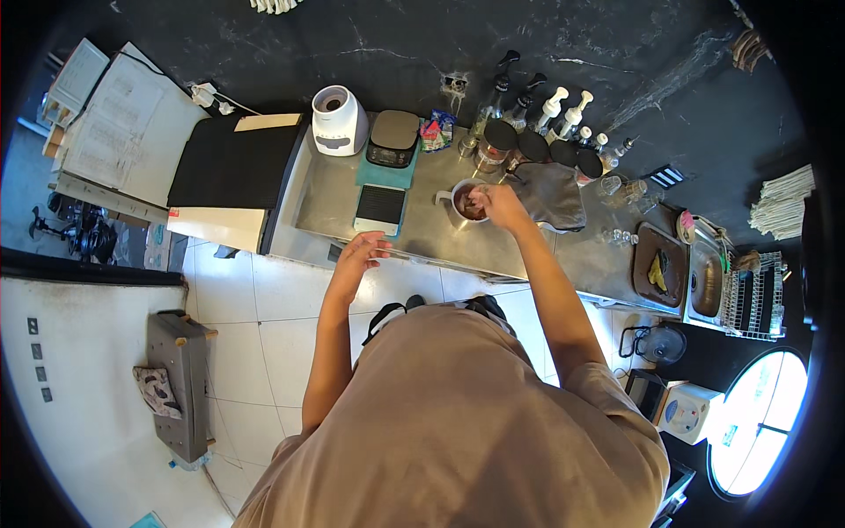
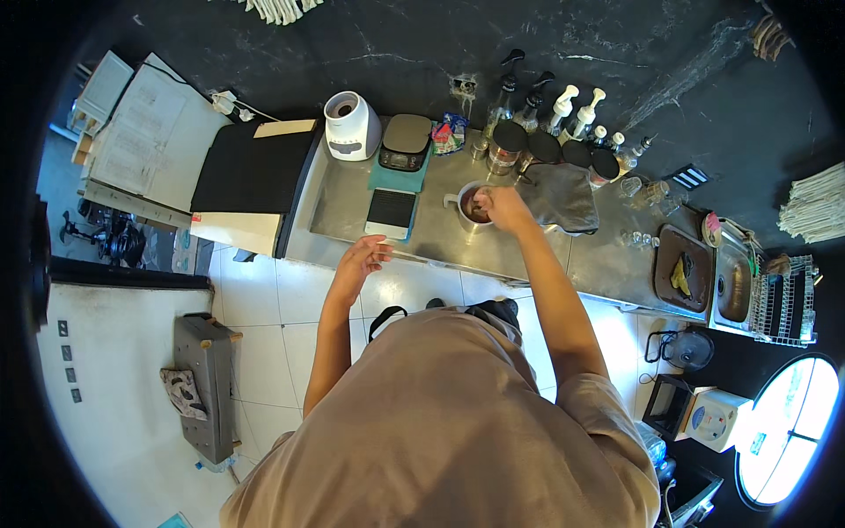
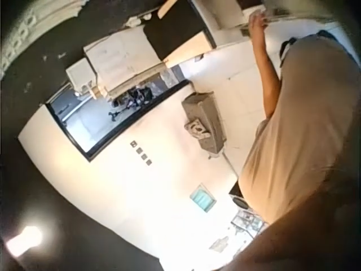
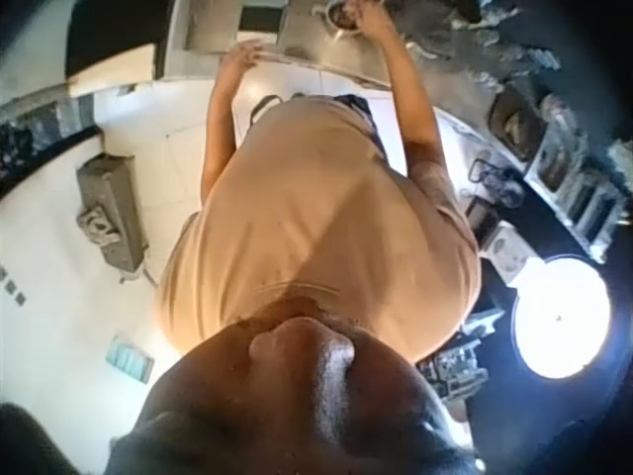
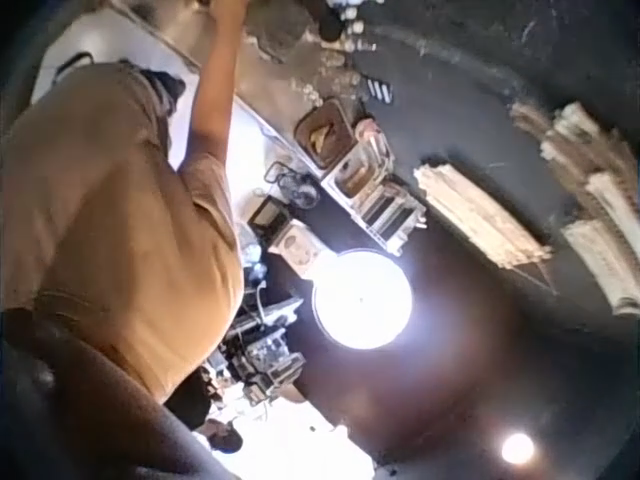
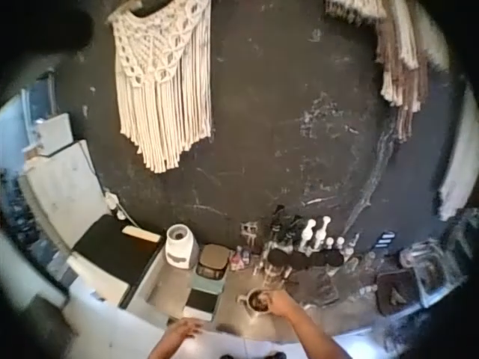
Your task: Preparing a beverage by stirring and organizing containers in a restaurant/bar setting.
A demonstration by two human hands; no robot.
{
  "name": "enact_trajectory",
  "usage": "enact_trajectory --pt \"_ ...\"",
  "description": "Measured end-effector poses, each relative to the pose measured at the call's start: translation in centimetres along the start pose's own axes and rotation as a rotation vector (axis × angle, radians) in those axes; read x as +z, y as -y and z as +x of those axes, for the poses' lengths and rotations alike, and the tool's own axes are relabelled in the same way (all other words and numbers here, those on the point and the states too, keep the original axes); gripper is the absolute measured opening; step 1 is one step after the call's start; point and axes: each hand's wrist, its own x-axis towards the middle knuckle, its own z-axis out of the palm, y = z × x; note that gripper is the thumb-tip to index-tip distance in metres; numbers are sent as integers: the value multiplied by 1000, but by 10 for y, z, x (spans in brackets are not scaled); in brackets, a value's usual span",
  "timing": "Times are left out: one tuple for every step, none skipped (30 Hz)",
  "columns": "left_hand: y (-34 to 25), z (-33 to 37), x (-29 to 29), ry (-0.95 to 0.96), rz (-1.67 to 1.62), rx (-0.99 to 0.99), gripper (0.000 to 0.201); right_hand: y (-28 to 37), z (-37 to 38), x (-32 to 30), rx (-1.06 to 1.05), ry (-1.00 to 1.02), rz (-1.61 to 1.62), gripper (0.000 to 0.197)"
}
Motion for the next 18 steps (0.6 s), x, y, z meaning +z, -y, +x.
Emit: enact_trajectory --pt "1 1 1 12 11 2 37 -5 0 0 -42 -71 -66 23" --pt "3 0 2 7 -3 2 36 -3 2 -3 -23 -96 -242 23" --pt "3 0 1 3 -3 -1 36 0 2 -3 -24 -92 -239 23" --pt "4 0 0 -1 -2 -2 36 1 2 -5 42 -77 -345 23" --pt "3 -1 0 -6 -2 -3 35 11 1 -10 108 -60 -451 23" --pt "2 -4 -1 -14 6 -1 35 17 -1 -9 95 -69 -373 23" --pt "4 -6 -3 -19 4 -4 35 17 -1 -6 93 -63 -372 23" --pt "5 -6 -3 -21 5 -6 35 14 -3 -6 74 -16 -161 22" --pt "6 -5 -3 -23 5 -8 35 10 -4 -5 55 31 51 22" --pt "7 -5 -2 -12 -4 -5 36 -1 -2 -1 20 17 139 20" --pt "8 -5 -3 -10 -3 -2 37 1 1 1 -61 -89 -17 19" --pt "10 -5 -4 -11 -4 0 36 2 2 -1 31 -95 -78 19" --pt "11 -5 -4 -12 -4 2 36 3 2 -3 124 -102 -138 19" --pt "11 -6 -3 -14 -4 1 36 3 1 -1 123 -100 -137 19" --pt "11 -6 -3 -15 -4 3 36 3 -2 0 89 -125 -260 19" --pt "11 -6 -2 -15 -4 4 36 2 -6 1 56 -150 -384 19" --pt "11 -7 -1 -24 -11 -13 36 2 -11 1 -6 -162 -350 18" --pt "14 -7 -2 -24 -11 -7 35 2 -14 0 30 -137 -267 18"
